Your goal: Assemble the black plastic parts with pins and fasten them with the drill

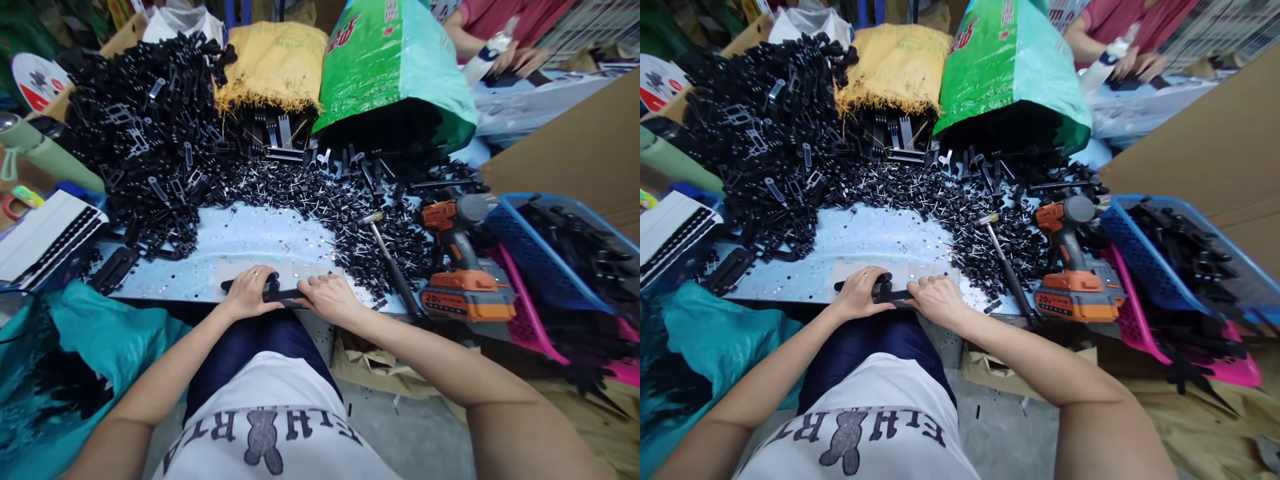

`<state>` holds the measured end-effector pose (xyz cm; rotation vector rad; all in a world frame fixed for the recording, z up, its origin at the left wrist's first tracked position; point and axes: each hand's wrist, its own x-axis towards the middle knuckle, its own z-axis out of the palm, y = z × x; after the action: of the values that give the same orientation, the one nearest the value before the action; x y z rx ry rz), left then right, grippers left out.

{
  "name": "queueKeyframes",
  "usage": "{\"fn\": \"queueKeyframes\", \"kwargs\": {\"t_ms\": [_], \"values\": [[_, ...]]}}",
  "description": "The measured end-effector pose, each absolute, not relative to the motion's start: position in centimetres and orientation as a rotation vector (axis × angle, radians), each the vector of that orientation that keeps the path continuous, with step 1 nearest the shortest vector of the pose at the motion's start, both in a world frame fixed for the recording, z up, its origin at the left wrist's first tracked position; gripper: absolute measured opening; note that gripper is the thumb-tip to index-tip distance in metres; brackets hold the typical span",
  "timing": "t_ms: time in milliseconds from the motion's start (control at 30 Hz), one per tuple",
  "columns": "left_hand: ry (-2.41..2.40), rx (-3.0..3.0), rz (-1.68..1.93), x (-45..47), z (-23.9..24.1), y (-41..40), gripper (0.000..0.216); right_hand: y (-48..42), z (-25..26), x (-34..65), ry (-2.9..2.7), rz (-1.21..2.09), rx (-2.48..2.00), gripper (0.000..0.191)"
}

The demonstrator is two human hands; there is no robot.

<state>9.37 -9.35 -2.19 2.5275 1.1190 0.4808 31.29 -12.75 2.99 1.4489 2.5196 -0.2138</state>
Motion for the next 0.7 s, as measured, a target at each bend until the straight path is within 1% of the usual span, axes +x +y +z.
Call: {"fn": "queueKeyframes", "kwargs": {"t_ms": [267,400,500,600,700], "values": [[1.105,2.550,0.590,9.4,-3.1,-9.7,0.040,-12.1,4.5,30.8,2.511,-0.215,1.442,0.041],[1.134,2.534,0.589,9.6,-2.9,-9.9,0.040,-11.2,4.8,31.2,2.542,-0.224,1.397,0.039],[1.123,2.475,0.500,10.0,-2.1,-9.3,0.045,-10.0,3.5,32.3,2.608,-0.258,1.351,0.042],[1.198,2.376,0.468,10.0,-1.5,-5.7,0.042,-9.0,1.5,33.7,2.728,-0.289,1.294,0.047],[1.578,2.215,0.662,9.3,-1.5,0.6,0.033,-8.5,0.1,34.4,2.800,-0.302,1.298,0.047]]}}
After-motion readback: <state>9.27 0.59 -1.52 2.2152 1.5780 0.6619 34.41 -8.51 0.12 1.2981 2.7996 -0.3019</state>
